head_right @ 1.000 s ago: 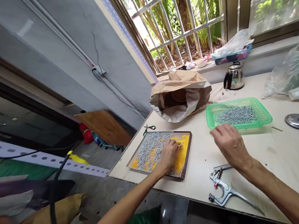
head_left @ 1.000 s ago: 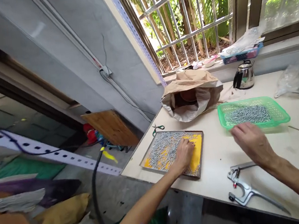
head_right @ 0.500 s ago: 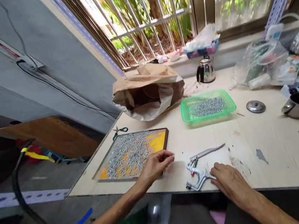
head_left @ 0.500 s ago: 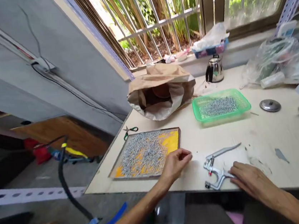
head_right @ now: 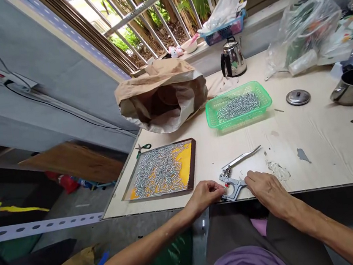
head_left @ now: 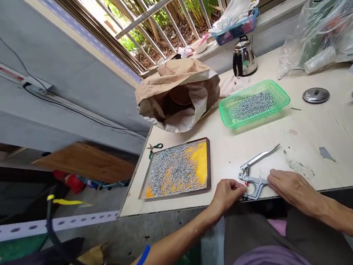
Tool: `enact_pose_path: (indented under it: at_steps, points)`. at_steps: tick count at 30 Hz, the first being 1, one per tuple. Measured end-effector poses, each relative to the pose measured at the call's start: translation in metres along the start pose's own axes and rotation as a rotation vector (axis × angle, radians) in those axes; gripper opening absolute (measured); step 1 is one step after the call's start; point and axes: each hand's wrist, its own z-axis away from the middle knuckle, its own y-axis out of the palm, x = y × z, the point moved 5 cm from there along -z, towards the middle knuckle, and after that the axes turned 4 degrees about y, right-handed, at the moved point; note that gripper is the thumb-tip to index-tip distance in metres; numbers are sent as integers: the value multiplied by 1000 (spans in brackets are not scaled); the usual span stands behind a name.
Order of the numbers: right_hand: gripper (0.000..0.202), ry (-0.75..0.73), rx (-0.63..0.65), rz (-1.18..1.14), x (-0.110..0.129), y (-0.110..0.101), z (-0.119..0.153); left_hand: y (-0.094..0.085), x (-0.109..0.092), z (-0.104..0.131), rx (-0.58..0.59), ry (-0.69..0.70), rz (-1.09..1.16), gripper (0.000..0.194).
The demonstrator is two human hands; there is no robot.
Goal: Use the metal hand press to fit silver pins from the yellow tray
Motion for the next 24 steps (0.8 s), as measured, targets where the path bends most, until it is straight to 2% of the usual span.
enact_pose_path:
  at_steps: [7, 12, 15, 17, 20, 24]
  points:
    - [25, 11, 68, -19, 0, 0, -3, 3, 3, -10, 238, -130, -17, 31]
    - [8, 37, 150, 25, -12, 0, -5, 2, 4, -13, 262, -156, -29, 31]
    - [68, 65, 135, 101, -30, -1, -11, 2, 5, -12, 261, -152, -38, 32]
    - [90, 58, 162, 119, -40, 1, -17, 2, 5, -12, 263, -149, -41, 33]
    - [94, 37, 217, 111, -46, 4, -24, 2, 3, -11, 264, -146, -33, 35]
    - [92, 27, 203, 113, -45, 2, -28, 2, 1, -9, 256, -148, -7, 38]
